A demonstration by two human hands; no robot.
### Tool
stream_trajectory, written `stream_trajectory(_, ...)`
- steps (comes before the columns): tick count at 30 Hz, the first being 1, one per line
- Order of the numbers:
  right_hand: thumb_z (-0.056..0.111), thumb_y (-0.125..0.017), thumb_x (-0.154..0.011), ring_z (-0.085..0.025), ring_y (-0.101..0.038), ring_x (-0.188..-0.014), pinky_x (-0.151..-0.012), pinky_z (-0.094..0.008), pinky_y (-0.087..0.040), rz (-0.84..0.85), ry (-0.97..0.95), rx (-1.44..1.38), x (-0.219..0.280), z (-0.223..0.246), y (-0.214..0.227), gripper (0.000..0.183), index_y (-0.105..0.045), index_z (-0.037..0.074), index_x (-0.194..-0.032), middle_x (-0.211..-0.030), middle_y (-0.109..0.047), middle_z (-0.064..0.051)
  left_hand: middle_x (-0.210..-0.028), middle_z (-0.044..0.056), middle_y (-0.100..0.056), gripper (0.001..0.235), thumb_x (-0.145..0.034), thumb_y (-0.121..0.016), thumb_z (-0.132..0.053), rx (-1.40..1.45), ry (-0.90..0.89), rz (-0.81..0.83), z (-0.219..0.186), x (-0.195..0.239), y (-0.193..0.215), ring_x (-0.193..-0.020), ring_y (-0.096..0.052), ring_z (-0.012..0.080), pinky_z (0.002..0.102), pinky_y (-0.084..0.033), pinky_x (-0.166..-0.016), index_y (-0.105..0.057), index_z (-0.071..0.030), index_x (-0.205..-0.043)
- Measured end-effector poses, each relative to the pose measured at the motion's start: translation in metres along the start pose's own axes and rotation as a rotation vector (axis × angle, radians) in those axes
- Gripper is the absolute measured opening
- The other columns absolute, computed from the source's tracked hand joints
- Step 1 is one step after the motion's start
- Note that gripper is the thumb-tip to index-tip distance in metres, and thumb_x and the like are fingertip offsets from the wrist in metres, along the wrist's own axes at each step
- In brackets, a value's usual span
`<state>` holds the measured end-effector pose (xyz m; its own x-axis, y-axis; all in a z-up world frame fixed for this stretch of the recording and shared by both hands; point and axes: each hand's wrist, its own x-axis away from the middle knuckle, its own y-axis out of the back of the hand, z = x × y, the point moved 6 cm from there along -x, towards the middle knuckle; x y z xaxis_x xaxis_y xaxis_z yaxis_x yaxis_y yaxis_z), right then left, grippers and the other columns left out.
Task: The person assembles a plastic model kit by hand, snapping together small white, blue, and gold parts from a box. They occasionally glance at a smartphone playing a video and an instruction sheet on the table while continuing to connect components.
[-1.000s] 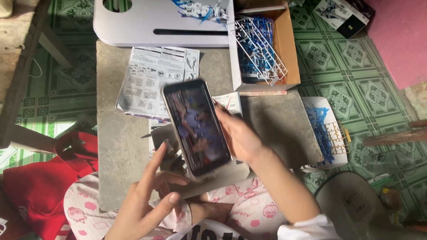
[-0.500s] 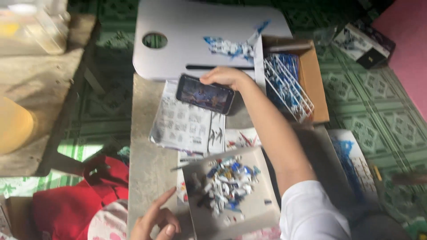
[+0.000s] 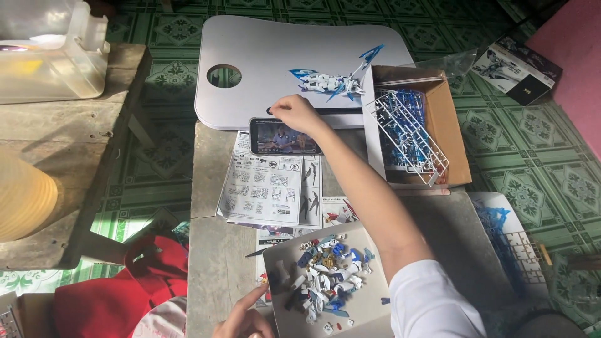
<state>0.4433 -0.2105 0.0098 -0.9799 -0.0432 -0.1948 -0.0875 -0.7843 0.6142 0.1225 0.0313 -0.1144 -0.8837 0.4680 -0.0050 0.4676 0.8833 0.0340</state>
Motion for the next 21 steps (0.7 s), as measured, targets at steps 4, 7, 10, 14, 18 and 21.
stream_trajectory(4,0.017,-0.058,-0.081,-0.01,-0.057,-0.061,-0.057,-0.021,-0.045,-0.059,0.127,-0.032,0.02,0.02,0.014,0.02,-0.071,0.004,-0.088,-0.074,-0.068,-0.002,-0.048,0.007,-0.071,0.06,-0.075,-0.06,-0.026,-0.018,0.006,0.006,-0.01,0.002,-0.001,-0.042,-0.062,0.0096,0.015,-0.045,-0.046,-0.047,-0.003,-0.129)
stream_trajectory(7,0.016,-0.056,-0.084,-0.009,-0.056,-0.06,-0.055,-0.021,-0.043,-0.016,0.206,-0.032,0.067,0.047,0.032,0.019,-0.069,0.004,-0.091,-0.076,-0.068,-0.004,-0.054,0.005,-0.073,0.061,-0.076,-0.065,-0.03,-0.084,-0.086,0.002,-0.022,0.007,0.003,-0.049,-0.066,0.0088,0.017,-0.051,-0.051,-0.047,-0.005,-0.129)
stream_trajectory(10,0.014,-0.054,-0.087,-0.008,-0.055,-0.058,-0.05,-0.019,-0.041,0.029,0.319,0.04,0.148,0.078,0.056,0.019,-0.068,0.005,-0.097,-0.088,-0.071,-0.006,-0.055,0.002,-0.074,0.059,-0.075,-0.063,-0.033,-0.153,-0.109,-0.04,-0.04,0.014,0.005,-0.051,-0.067,0.008,0.019,-0.053,-0.053,-0.05,-0.006,-0.126)
stream_trajectory(14,0.007,-0.055,-0.084,-0.012,-0.056,-0.066,-0.061,-0.023,-0.045,0.108,0.275,0.1,0.258,0.093,0.087,0.017,-0.067,0.003,-0.094,-0.087,-0.069,-0.004,-0.055,0.001,-0.072,0.044,-0.075,-0.062,-0.014,-0.274,-0.084,-0.163,-0.065,0.019,0.002,-0.045,-0.063,0.0068,0.018,-0.051,-0.049,-0.059,-0.007,-0.119)
stream_trajectory(18,-0.001,-0.057,-0.08,-0.011,-0.059,-0.068,-0.062,-0.021,-0.047,0.069,0.192,-0.029,0.334,0.087,0.111,0.015,-0.067,0.0,-0.091,-0.083,-0.068,-0.003,-0.073,-0.002,-0.072,0.048,-0.067,-0.058,-0.002,-0.543,-0.119,-0.126,-0.089,0.028,-0.001,-0.054,-0.064,0.0074,0.019,-0.047,-0.044,-0.061,-0.013,-0.113)
stream_trajectory(21,0.0,-0.058,-0.079,-0.013,-0.062,-0.074,-0.068,-0.024,-0.048,0.144,0.136,-0.328,0.392,0.055,0.105,0.016,-0.069,0.003,-0.092,-0.086,-0.069,-0.005,-0.098,0.002,-0.066,0.055,-0.067,-0.051,0.009,-0.496,-0.155,-0.171,-0.116,0.035,-0.011,-0.064,-0.06,0.0082,0.02,-0.049,-0.06,-0.057,-0.008,-0.119)
